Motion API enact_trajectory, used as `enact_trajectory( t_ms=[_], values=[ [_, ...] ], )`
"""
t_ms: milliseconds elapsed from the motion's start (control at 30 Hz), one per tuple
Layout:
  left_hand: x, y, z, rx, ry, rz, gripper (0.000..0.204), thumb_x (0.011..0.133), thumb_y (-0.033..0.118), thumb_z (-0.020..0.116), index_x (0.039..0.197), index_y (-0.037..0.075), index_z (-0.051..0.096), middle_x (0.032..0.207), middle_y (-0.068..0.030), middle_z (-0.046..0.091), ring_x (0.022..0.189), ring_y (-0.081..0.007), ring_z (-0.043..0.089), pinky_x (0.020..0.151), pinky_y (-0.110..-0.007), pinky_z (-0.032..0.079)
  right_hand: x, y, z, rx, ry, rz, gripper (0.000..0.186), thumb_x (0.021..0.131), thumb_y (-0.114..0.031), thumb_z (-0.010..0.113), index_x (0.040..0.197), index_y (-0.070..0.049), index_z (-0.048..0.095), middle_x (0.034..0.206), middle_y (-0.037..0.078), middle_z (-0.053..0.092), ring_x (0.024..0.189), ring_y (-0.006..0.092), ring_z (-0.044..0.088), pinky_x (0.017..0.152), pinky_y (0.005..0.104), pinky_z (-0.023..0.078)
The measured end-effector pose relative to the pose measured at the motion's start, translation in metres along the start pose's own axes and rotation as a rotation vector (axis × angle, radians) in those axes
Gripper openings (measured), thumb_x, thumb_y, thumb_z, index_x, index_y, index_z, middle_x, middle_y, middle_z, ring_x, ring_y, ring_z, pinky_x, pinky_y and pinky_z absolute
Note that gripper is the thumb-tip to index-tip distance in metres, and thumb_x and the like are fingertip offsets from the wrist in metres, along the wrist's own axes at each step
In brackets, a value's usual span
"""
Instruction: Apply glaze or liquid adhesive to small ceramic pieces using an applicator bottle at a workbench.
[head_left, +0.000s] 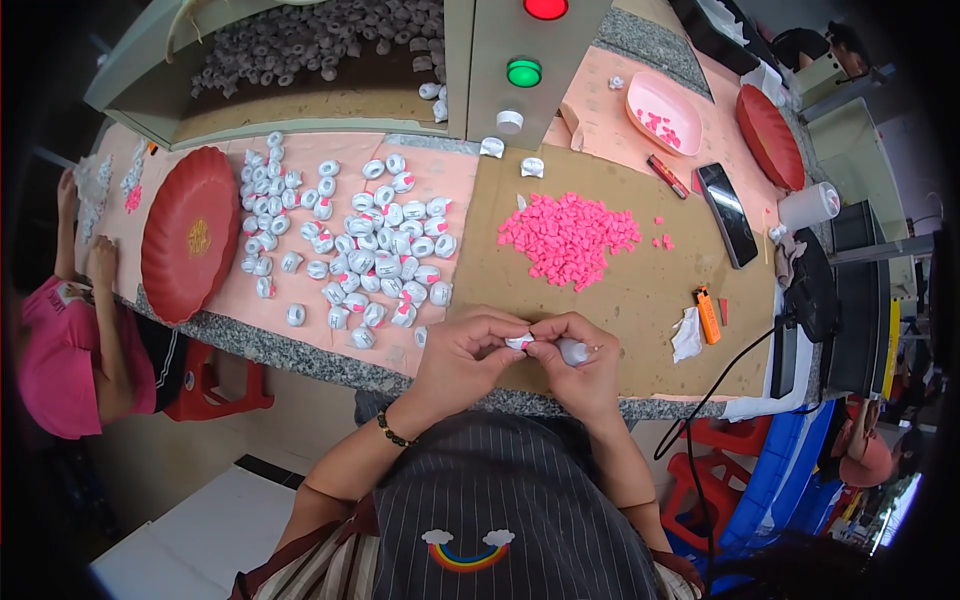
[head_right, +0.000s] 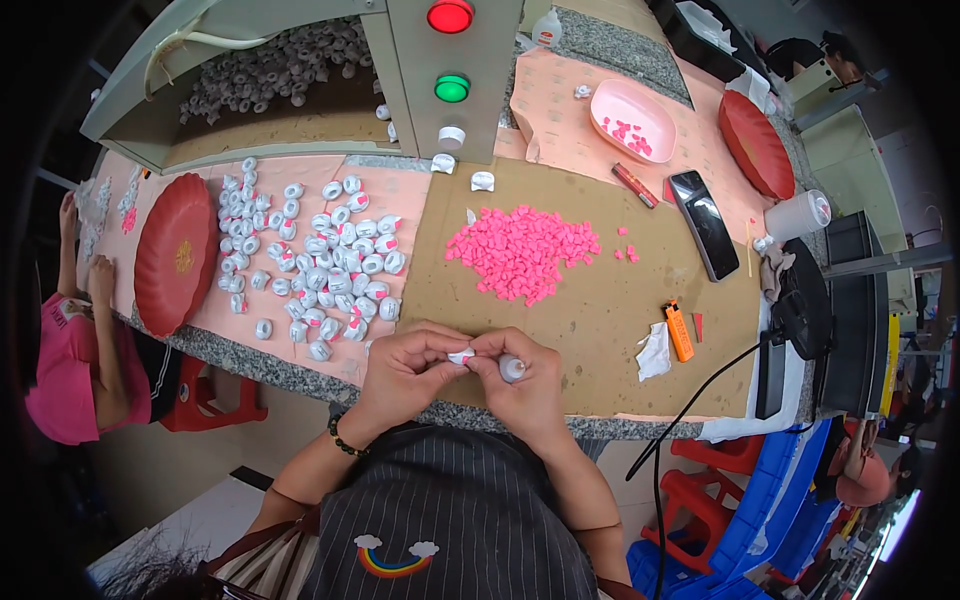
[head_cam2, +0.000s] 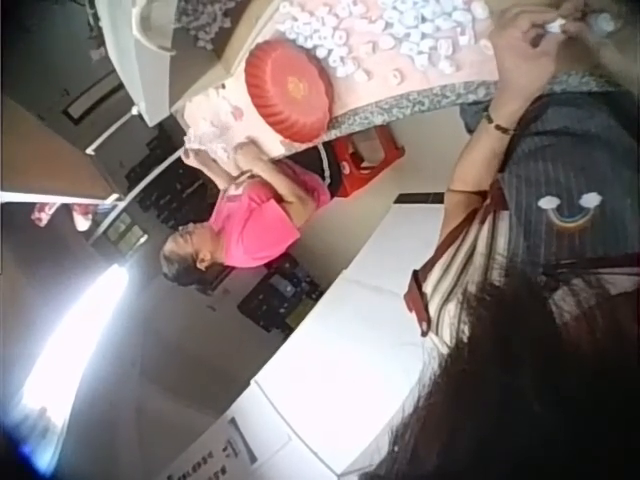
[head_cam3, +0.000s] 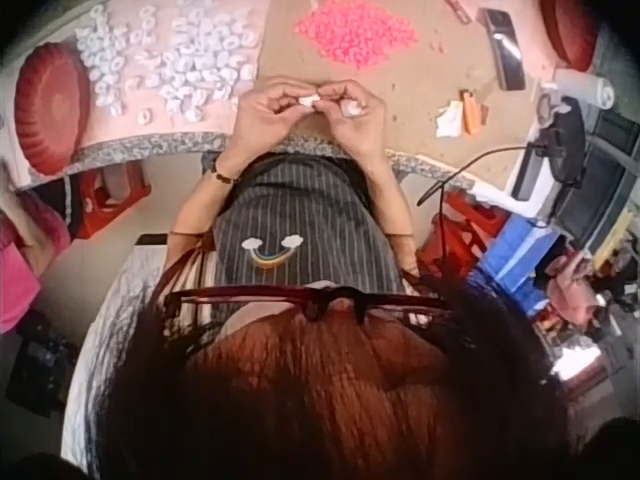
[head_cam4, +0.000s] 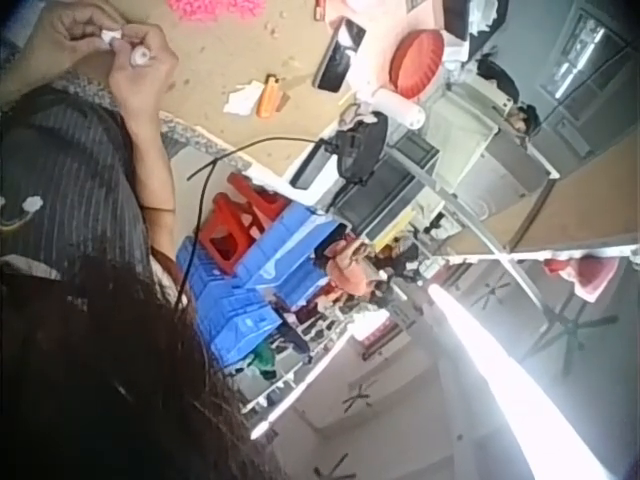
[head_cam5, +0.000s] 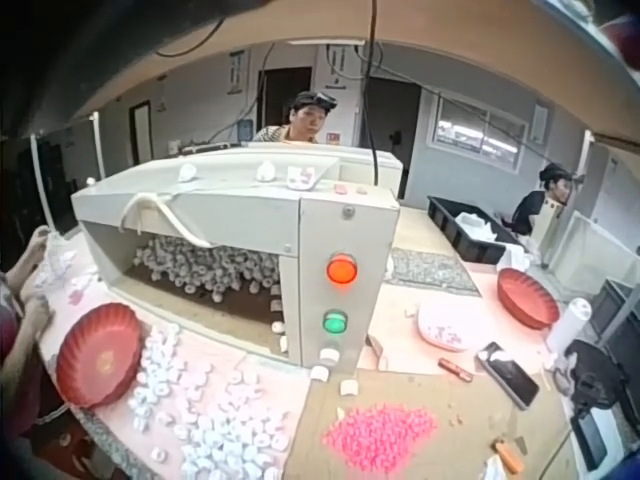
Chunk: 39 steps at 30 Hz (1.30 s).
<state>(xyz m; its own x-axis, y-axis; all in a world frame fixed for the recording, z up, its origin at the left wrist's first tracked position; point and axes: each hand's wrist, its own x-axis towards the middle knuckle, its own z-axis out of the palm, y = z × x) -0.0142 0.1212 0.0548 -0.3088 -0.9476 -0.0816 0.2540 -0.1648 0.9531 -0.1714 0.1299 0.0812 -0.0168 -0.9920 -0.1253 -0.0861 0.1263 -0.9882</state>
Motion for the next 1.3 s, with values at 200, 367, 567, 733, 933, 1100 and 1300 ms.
enact_trajectory(
  t_ms=[200, 367, 567, 733, 933, 1100, 1300],
  values=[
    [0.01, 0.009, -0.011, -0.089, -0.115, -0.06, 0.018, 0.081, -0.01, 0.061, 0.099, -0.008, 0.062, 0.104, -0.0131, 0.061, 0.093, -0.0145, 0.062, 0.079, -0.023, 0.052, 0.005, 0.017, -0.003, -0.157, 0.018, -0.503, 0.012, 0.073, 0.01, 0.063, 0.082, 0.003, 0.064, 0.071, 0.009, 0.061, 0.067, 0.0185, 0.058, 0.06, 0.0277, 0.045],
    [0.006, 0.002, -0.008, -0.013, -0.061, 0.014, 0.019, 0.079, -0.011, 0.059, 0.098, -0.009, 0.062, 0.104, -0.0133, 0.061, 0.09, -0.0139, 0.063, 0.074, -0.022, 0.051, 0.006, 0.014, 0.0, -0.196, -0.019, -0.551, 0.009, 0.073, 0.009, 0.064, 0.08, 0.004, 0.064, 0.072, 0.01, 0.061, 0.066, 0.0184, 0.057, 0.06, 0.0274, 0.045],
    [0.01, 0.022, -0.004, 0.529, 0.028, 0.418, 0.018, 0.068, -0.005, 0.067, 0.086, 0.0, 0.065, 0.09, -0.0098, 0.066, 0.077, -0.0148, 0.065, 0.067, -0.025, 0.051, 0.003, 0.012, 0.003, -0.235, -0.009, -0.589, 0.011, 0.071, 0.01, 0.064, 0.079, 0.002, 0.062, 0.071, 0.012, 0.06, 0.066, 0.0223, 0.058, 0.06, 0.0287, 0.046],
    [0.056, 0.057, -0.043, 1.007, 0.267, 0.587, 0.01, 0.069, -0.006, 0.062, 0.078, -0.001, 0.062, 0.081, -0.0135, 0.063, 0.081, -0.0285, 0.061, 0.069, -0.034, 0.05, 0.0, 0.017, -0.002, -0.159, -0.005, -0.375, 0.025, 0.068, 0.008, 0.064, 0.089, 0.0, 0.055, 0.085, 0.011, 0.052, 0.074, 0.0207, 0.052, 0.067, 0.0292, 0.043],
    [0.108, 0.078, -0.069, 1.239, 0.193, 0.659, 0.009, 0.073, -0.001, 0.059, 0.082, -0.002, 0.061, 0.081, -0.0156, 0.06, 0.083, -0.0332, 0.054, 0.078, -0.041, 0.045, 0.002, 0.02, -0.003, -0.336, -0.034, -0.492, 0.033, 0.069, 0.008, 0.063, 0.097, -0.003, 0.05, 0.1, 0.01, 0.046, 0.089, 0.0169, 0.048, 0.076, 0.027, 0.04],
    [0.166, 0.053, -0.061, 1.212, 0.074, 0.657, 0.012, 0.074, -0.002, 0.058, 0.085, -0.003, 0.061, 0.086, -0.0162, 0.057, 0.085, -0.0343, 0.055, 0.078, -0.041, 0.045, 0.006, 0.019, -0.001, -0.106, -0.067, -0.408, 0.03, 0.074, -0.001, 0.07, 0.102, 0.001, 0.059, 0.1, 0.014, 0.057, 0.088, 0.025, 0.054, 0.075, 0.0295, 0.044],
    [0.169, 0.054, -0.049, 1.197, 0.004, 0.473, 0.017, 0.072, -0.002, 0.058, 0.089, -0.003, 0.062, 0.089, -0.0173, 0.055, 0.086, -0.0363, 0.057, 0.076, -0.041, 0.048, 0.013, 0.005, 0.0, -0.374, -0.034, -0.413, 0.025, 0.077, -0.001, 0.067, 0.101, 0.001, 0.061, 0.093, 0.009, 0.06, 0.082, 0.0174, 0.054, 0.073, 0.0257, 0.043]
  ],
)
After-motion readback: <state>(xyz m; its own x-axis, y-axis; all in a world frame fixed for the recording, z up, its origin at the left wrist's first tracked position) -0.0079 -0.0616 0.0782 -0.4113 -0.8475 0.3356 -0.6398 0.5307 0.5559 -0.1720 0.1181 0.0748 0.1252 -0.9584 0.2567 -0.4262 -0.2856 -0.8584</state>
